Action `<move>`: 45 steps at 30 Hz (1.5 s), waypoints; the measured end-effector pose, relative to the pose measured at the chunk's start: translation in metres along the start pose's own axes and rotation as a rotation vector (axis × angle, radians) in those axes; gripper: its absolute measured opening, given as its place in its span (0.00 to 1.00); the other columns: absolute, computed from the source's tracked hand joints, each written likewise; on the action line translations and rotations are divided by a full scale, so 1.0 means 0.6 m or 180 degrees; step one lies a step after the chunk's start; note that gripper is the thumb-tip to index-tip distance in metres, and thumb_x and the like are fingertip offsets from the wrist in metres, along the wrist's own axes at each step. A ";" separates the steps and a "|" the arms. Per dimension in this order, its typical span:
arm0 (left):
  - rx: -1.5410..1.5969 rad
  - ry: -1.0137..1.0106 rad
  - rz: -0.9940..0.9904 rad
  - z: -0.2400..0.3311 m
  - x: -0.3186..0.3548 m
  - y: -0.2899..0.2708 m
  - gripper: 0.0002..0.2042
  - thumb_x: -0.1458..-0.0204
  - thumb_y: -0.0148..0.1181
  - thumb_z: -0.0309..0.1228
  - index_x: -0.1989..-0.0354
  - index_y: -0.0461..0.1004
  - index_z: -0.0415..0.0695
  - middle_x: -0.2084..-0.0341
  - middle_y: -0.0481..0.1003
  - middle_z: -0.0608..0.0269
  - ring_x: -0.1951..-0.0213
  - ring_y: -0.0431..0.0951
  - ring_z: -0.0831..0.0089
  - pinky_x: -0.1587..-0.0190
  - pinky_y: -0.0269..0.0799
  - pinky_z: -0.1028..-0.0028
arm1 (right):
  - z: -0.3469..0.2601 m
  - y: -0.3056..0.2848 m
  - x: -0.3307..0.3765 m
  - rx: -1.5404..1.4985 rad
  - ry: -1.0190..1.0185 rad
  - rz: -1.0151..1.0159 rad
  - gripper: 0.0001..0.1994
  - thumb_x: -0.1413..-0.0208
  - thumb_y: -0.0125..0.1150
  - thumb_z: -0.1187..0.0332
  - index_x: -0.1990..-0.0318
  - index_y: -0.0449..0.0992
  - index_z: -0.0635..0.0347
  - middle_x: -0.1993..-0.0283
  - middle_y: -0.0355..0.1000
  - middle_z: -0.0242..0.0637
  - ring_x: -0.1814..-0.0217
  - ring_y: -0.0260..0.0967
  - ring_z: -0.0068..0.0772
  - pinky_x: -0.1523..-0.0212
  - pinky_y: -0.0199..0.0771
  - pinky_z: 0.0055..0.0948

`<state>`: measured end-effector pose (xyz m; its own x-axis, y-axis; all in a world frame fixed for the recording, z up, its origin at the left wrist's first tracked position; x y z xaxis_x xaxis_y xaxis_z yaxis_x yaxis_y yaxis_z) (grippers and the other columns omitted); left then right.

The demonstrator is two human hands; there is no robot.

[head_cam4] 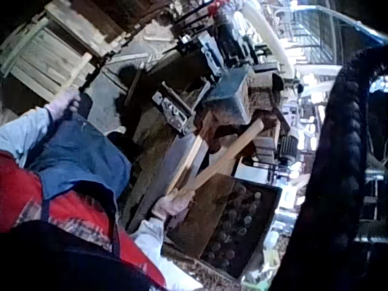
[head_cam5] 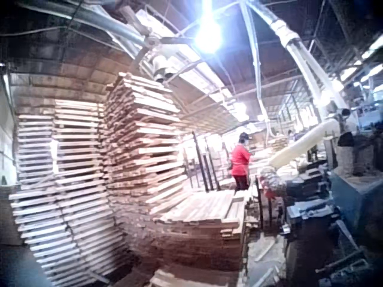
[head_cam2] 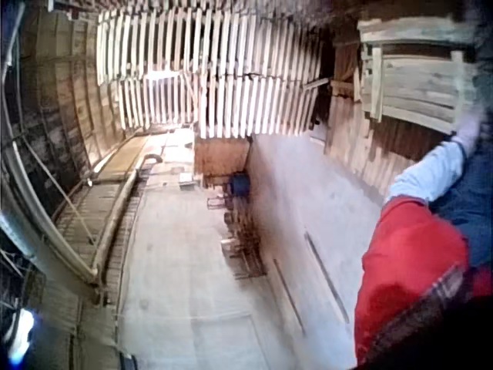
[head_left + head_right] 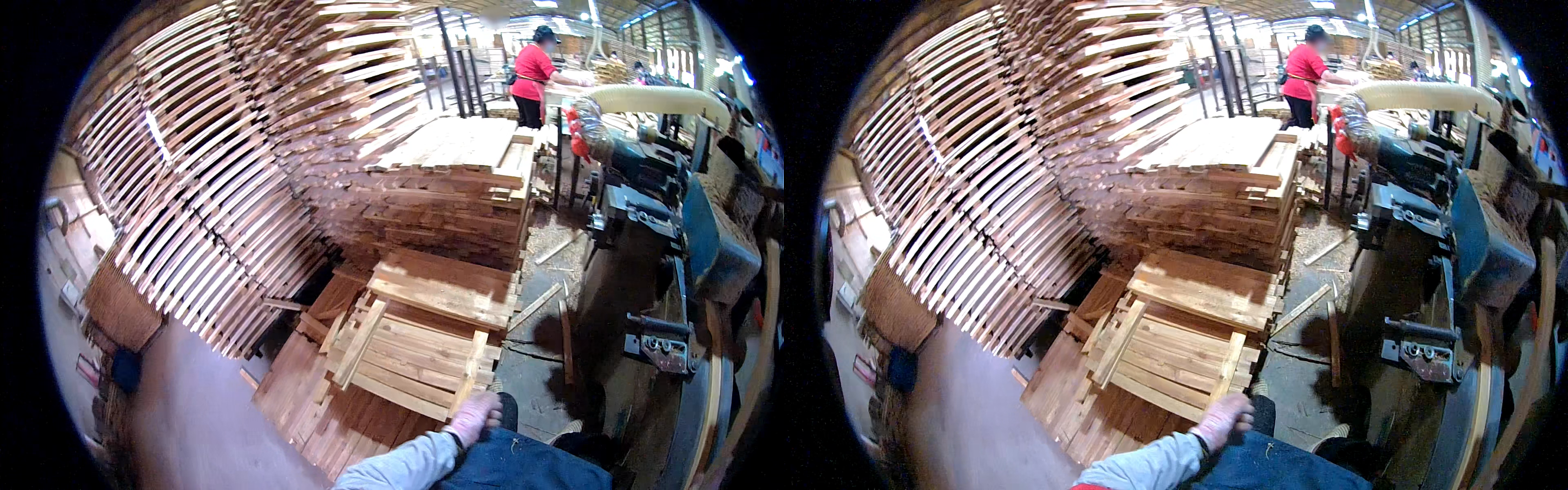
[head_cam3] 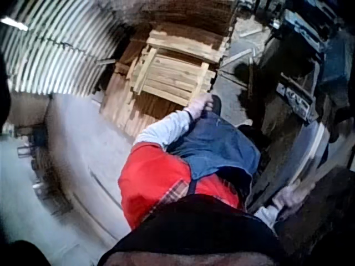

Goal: The person picks up wooden planks from a large stack, feeds them individually through a planing machine, and moves wood pieces aside to maintain order in the workspace.

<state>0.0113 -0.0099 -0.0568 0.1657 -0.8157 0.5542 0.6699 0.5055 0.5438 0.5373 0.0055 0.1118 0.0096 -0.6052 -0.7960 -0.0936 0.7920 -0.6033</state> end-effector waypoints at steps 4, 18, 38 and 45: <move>-0.0662 0.0500 0.0423 0.063 -0.115 -0.079 0.09 0.40 0.57 0.40 0.66 0.75 0.49 0.80 0.73 0.66 0.81 0.72 0.72 0.80 0.68 0.71 | 0.004 0.115 -0.057 -0.0600 0.0125 -0.0357 0.27 0.33 0.54 0.65 0.30 0.59 0.64 0.29 0.59 0.49 0.30 0.60 0.47 0.32 0.61 0.40; 0.0352 0.1041 0.1683 0.253 -0.430 -0.228 0.40 0.49 0.68 0.48 0.30 0.59 0.44 0.31 0.58 0.49 0.35 0.63 0.47 0.40 0.64 0.44 | -0.048 -0.323 0.201 0.0677 0.0330 -0.2460 0.23 0.33 0.54 0.61 0.38 0.70 0.69 0.39 0.70 0.55 0.39 0.67 0.62 0.38 0.65 0.50; -0.2135 0.0955 -0.0590 -0.024 0.009 0.314 0.26 0.47 0.68 0.51 0.54 0.78 0.37 0.64 0.81 0.56 0.63 0.81 0.68 0.59 0.79 0.67 | -0.180 0.013 -0.074 -0.1286 -0.0854 -0.1540 0.33 0.55 0.64 0.80 0.35 0.69 0.63 0.35 0.68 0.49 0.35 0.67 0.51 0.33 0.63 0.42; -0.1543 0.0628 -0.2789 -0.157 0.106 0.417 0.25 0.43 0.67 0.37 0.40 0.69 0.42 0.62 0.75 0.66 0.58 0.74 0.77 0.53 0.74 0.74 | -0.106 -0.201 0.099 -0.0704 0.1095 -0.2654 0.38 0.44 0.62 0.68 0.27 0.55 0.63 0.28 0.56 0.51 0.28 0.57 0.51 0.31 0.59 0.44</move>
<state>0.2578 0.0383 0.0551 -0.4367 -0.8980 -0.0536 0.8264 -0.4241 0.3703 0.4858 -0.1312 0.1404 -0.1332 -0.9906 -0.0294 -0.3774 0.0782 -0.9227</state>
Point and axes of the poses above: each hand's wrist, its own x-axis away from the middle knuckle, its own y-axis out of the palm, z = x × y, the point moved 1 cm from there along -x, towards the middle knuckle
